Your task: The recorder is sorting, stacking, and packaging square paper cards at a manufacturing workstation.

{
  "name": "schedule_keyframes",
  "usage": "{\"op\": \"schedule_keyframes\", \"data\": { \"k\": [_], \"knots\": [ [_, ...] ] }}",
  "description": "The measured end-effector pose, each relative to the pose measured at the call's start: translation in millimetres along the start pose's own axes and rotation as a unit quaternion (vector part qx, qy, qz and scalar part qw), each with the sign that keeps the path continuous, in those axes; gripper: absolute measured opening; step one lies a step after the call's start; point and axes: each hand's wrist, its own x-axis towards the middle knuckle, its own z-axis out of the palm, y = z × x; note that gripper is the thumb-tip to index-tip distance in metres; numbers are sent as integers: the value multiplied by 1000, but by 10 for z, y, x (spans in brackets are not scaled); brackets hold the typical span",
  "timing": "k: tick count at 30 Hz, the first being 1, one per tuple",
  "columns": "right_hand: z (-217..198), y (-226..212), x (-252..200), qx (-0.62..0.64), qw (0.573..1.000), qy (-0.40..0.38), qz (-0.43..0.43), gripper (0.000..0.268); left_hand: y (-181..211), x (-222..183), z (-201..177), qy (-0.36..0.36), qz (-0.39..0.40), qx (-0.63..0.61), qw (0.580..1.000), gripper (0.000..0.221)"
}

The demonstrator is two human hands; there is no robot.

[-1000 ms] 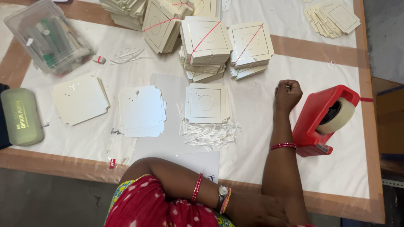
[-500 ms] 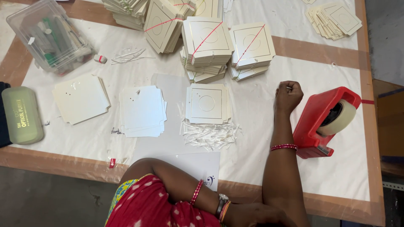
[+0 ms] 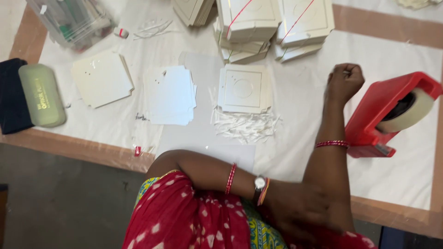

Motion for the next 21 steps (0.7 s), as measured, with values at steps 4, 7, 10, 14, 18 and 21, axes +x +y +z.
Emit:
{"op": "schedule_keyframes", "data": {
  "k": [4, 7, 10, 14, 18, 21],
  "knots": [
    [-4, 16, -1, -3, 1000, -14, -23, 16, -196, -50, -586, 73, -15, 88, 993, 45],
    [20, 24, 49, 7, 1000, -8, -12, 17, -212, -436, -1521, 155, -140, 314, 926, 33],
    [-24, 44, 26, 8, 1000, 2, 7, 17, 26, -1047, -2344, 226, -284, 350, 863, 52],
    [-10, -44, -4, 103, 994, -16, -21, 16, 166, -1488, -2699, 199, -331, 401, 831, 61],
    [-125, 112, 28, 80, 987, -29, -138, 15, 190, -1566, -2723, 118, -385, 380, 833, 49],
    [-145, 177, 2, 105, 977, -100, -154, 15, 266, -1555, -2709, 71, -520, 213, 824, 25]
  ]
}}
